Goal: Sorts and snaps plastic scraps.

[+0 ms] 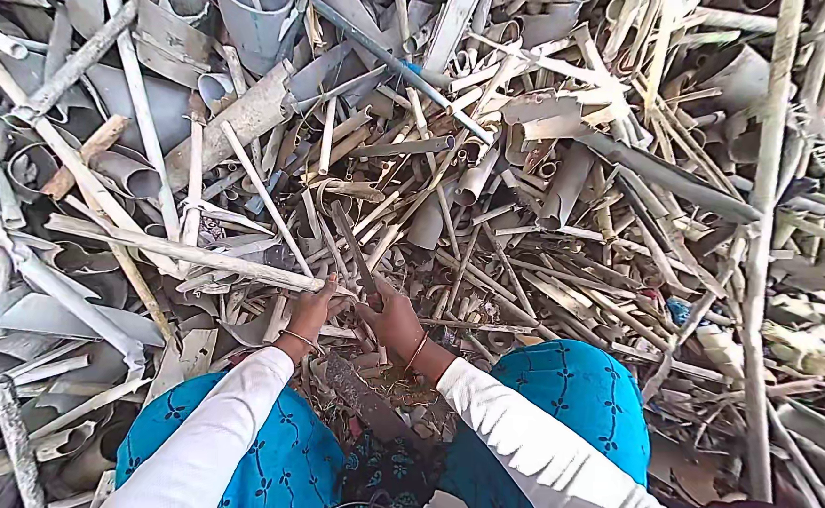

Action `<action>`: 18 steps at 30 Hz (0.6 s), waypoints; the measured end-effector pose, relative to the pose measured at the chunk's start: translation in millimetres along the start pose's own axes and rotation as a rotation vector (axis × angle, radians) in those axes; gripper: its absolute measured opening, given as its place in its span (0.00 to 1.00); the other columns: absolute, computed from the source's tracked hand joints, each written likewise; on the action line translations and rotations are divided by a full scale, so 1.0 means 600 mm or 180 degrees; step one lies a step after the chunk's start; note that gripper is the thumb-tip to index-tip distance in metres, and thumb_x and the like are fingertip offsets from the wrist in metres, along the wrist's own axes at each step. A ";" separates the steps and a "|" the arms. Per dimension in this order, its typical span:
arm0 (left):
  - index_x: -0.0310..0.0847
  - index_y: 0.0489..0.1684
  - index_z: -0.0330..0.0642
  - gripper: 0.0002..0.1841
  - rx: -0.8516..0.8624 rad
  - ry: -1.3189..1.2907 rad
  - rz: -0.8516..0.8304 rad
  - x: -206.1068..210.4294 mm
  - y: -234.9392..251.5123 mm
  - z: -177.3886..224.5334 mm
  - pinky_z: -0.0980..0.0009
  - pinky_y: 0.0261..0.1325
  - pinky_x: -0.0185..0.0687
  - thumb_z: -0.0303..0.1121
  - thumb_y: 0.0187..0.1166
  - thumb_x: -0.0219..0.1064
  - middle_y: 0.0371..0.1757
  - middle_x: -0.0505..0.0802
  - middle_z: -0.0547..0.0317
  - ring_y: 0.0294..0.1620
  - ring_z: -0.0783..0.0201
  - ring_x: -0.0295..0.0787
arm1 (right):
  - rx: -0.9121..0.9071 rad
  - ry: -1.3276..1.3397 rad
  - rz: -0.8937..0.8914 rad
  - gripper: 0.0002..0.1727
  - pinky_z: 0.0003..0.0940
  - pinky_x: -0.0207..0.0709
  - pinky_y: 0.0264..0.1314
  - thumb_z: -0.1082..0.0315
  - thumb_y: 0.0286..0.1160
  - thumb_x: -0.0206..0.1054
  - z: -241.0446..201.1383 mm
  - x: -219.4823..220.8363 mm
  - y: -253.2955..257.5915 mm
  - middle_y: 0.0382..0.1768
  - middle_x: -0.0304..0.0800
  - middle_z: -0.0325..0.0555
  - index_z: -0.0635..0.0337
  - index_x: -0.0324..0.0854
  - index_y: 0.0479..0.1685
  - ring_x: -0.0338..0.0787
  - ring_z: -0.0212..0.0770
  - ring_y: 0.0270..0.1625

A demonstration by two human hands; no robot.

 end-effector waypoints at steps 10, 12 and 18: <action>0.49 0.89 0.37 0.34 -0.0819 0.0358 -0.1201 0.057 -0.043 -0.040 0.59 0.63 0.89 0.54 0.95 0.30 0.65 0.88 0.39 0.60 0.53 0.93 | 0.0182 -0.0416 -0.0381 0.15 0.47 0.78 0.56 0.62 0.78 0.71 0.031 -0.009 0.023 0.44 0.87 0.54 0.66 0.83 0.53 0.86 0.47 0.47; 0.46 0.93 0.42 0.35 -0.0746 0.0452 -0.1077 0.043 -0.040 -0.034 0.51 0.69 0.82 0.56 0.95 0.32 0.79 0.78 0.38 0.73 0.47 0.83 | 0.0227 -0.0574 -0.0392 0.12 0.48 0.77 0.54 0.64 0.80 0.67 0.036 -0.008 0.022 0.42 0.86 0.53 0.65 0.83 0.50 0.86 0.47 0.46; 0.62 0.87 0.59 0.30 0.0559 -0.1094 0.0276 -0.067 0.001 0.091 0.48 0.72 0.76 0.59 0.94 0.34 0.80 0.81 0.60 0.79 0.55 0.78 | 0.0688 -0.0952 -0.0372 0.17 0.60 0.79 0.61 0.60 0.83 0.65 0.079 -0.005 0.029 0.51 0.89 0.61 0.65 0.80 0.59 0.89 0.58 0.57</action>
Point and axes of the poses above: each hand's wrist, its own y-axis towards the middle knuckle, its own x-axis out of the palm, z = x × y, the point moved 8 cm from there along y, towards the middle knuckle
